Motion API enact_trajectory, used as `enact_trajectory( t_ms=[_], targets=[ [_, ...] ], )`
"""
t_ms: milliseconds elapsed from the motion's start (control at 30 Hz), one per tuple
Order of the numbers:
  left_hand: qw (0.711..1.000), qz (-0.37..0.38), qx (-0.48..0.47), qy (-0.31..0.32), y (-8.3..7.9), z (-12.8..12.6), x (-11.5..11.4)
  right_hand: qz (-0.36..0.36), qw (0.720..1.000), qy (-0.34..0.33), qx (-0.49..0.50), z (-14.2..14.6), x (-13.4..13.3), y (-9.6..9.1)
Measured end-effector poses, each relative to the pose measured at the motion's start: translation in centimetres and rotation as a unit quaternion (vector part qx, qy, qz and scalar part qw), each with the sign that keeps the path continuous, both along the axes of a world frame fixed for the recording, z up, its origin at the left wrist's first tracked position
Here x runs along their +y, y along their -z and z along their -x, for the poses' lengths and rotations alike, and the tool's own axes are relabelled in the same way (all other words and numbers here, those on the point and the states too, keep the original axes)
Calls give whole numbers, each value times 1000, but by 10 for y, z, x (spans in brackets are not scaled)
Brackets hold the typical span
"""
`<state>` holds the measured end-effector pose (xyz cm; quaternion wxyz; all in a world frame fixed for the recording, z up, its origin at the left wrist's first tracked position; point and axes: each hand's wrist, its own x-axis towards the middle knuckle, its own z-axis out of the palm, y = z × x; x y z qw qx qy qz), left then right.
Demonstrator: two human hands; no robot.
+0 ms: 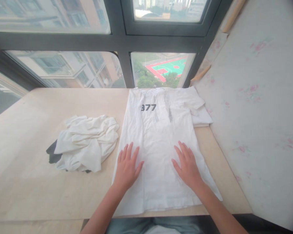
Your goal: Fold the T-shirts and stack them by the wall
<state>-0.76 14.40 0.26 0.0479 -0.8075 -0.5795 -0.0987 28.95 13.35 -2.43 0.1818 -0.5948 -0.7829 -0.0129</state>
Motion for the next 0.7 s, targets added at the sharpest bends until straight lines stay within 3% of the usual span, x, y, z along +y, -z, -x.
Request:
enact_trajectory(
  t_ms=[167, 300, 400, 533, 600, 700],
  targets=[
    [1000, -13, 8, 26, 20, -4, 6, 33, 998, -3, 56, -15, 20, 10],
    [997, -43, -41, 48, 14, -22, 6, 41, 975, 94, 195, -61, 85, -9],
    [989, -12, -106, 98, -3, -68, 3, 96, 954, 160, 236, -104, 163, -38],
    [950, 104, -206, 211, -22, -147, -6, 120, 931, 304, 163, -138, 252, -60],
    [930, 128, -230, 257, -19, -179, -13, 112, 928, 326, 143, -141, 277, -58],
    [925, 98, -233, 283, 4, -217, -29, 94, 921, 337, 172, -138, 299, -48]
  ],
)
